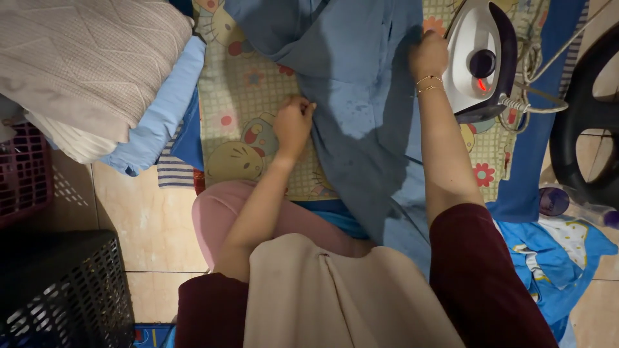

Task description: Ironing a pair of blue trousers on a mat on the floor.

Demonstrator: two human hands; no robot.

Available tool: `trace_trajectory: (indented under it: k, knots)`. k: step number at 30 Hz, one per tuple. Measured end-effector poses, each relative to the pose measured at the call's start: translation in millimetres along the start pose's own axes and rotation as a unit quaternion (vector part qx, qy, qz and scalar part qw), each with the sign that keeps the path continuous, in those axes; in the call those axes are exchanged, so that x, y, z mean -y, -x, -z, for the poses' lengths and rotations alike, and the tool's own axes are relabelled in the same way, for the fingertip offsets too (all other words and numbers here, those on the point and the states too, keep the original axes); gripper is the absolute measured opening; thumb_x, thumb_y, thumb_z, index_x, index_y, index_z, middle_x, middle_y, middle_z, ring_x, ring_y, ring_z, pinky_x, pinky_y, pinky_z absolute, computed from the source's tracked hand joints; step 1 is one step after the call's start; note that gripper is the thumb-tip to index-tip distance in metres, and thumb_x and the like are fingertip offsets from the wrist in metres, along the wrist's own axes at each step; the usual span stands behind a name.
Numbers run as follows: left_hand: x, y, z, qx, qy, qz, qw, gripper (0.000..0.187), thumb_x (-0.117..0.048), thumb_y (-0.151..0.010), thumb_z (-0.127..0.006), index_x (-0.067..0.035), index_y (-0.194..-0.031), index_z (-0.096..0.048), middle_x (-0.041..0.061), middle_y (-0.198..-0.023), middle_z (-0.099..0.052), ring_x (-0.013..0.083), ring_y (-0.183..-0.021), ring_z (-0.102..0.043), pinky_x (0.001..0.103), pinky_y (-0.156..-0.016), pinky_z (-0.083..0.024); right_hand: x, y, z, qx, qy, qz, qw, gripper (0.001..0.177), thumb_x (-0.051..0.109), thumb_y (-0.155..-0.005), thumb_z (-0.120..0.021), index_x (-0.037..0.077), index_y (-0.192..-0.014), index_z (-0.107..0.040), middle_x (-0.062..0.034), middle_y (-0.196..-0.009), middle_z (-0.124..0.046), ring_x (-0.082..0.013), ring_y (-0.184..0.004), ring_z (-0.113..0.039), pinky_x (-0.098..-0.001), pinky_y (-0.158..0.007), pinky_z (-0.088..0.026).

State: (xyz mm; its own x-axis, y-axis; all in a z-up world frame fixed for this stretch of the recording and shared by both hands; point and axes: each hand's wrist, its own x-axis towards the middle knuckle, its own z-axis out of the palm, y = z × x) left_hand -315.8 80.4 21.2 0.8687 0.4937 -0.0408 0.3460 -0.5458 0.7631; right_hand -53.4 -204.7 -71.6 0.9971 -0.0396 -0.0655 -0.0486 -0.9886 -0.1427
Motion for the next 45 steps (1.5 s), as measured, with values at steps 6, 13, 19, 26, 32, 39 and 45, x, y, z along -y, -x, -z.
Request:
trace_trajectory:
  k: [6, 13, 19, 26, 32, 39, 45]
  knots:
    - [2, -3, -2, 0.021, 0.078, 0.069, 0.994, 0.017, -0.019, -0.090, -0.077, -0.002, -0.089, -0.075, 0.015, -0.083, -0.074, 0.0319, -0.075, -0.071, 0.041, -0.068, -0.055, 21, 9, 16, -0.078, 0.063, 0.008, 0.995, 0.032, 0.006, -0.089, -0.065, 0.002, -0.120, -0.059, -0.0225, -0.097, -0.074, -0.0421, -0.089, -0.073, -0.0486, -0.074, -0.059]
    - [12, -5, -4, 0.029, 0.117, 0.022, 0.992, 0.022, -0.012, -0.081, -0.078, 0.000, -0.099, -0.074, 0.016, -0.090, -0.076, 0.0293, -0.082, -0.076, 0.037, -0.076, -0.059, 36, 30, 27, -0.134, -0.051, 0.115, 0.983, 0.010, 0.013, -0.094, -0.068, 0.004, -0.098, -0.070, -0.0178, -0.082, -0.075, -0.0367, -0.075, -0.075, -0.0437, -0.067, -0.060]
    - [5, 8, -13, 0.013, 0.006, -0.011, 1.000, 0.024, -0.014, -0.079, -0.080, -0.003, -0.099, -0.072, 0.015, -0.099, -0.071, 0.0367, -0.086, -0.070, 0.046, -0.071, -0.055, 73, 101, 79, 0.091, -0.310, -0.007, 0.946, 0.027, 0.026, -0.099, -0.068, -0.001, -0.094, -0.070, -0.0141, -0.069, -0.071, -0.0228, -0.051, -0.071, -0.0352, -0.049, -0.057]
    - [16, 13, -37, 0.015, -0.107, -0.067, 0.992, 0.012, -0.006, -0.091, -0.064, -0.002, -0.102, -0.066, 0.017, -0.110, -0.068, 0.0391, -0.086, -0.070, 0.049, -0.067, -0.058, 62, 134, 57, 0.087, -0.353, -0.026, 0.931, 0.024, 0.025, -0.102, -0.065, 0.001, -0.101, -0.068, -0.0108, -0.069, -0.071, -0.0183, -0.053, -0.070, -0.0329, -0.050, -0.055]
    - [22, 14, -42, 0.030, -0.140, -0.051, 0.988, 0.016, -0.003, -0.090, -0.059, 0.000, -0.105, -0.061, 0.019, -0.108, -0.065, 0.0398, -0.089, -0.070, 0.049, -0.066, -0.059, 49, 134, 24, -0.022, -0.308, 0.044, 0.950, 0.018, 0.021, -0.102, -0.064, 0.003, -0.102, -0.068, -0.0171, -0.084, -0.074, -0.0314, -0.072, -0.073, -0.0400, -0.067, -0.056]
    - [1, 16, -27, 0.045, -0.152, -0.081, 0.984, 0.019, -0.016, -0.090, -0.069, -0.001, -0.101, -0.063, 0.017, -0.107, -0.063, 0.0383, -0.087, -0.069, 0.047, -0.065, -0.059, 35, 137, -3, -0.059, -0.271, 0.102, 0.955, 0.013, 0.015, -0.102, -0.062, 0.002, -0.104, -0.065, -0.0205, -0.102, -0.072, -0.0405, -0.098, -0.068, -0.0468, -0.086, -0.053]
    - [11, 24, -47, -0.051, -0.236, -0.154, 0.958, 0.016, -0.005, -0.085, -0.063, 0.000, -0.099, -0.060, 0.019, -0.113, -0.062, 0.0310, -0.094, -0.070, 0.038, -0.059, -0.060, 47, 148, 10, -0.070, -0.248, 0.119, 0.959, 0.016, 0.011, -0.095, -0.069, 0.003, -0.106, -0.061, -0.0179, -0.102, -0.067, -0.0381, -0.098, -0.064, -0.0464, -0.087, -0.051]
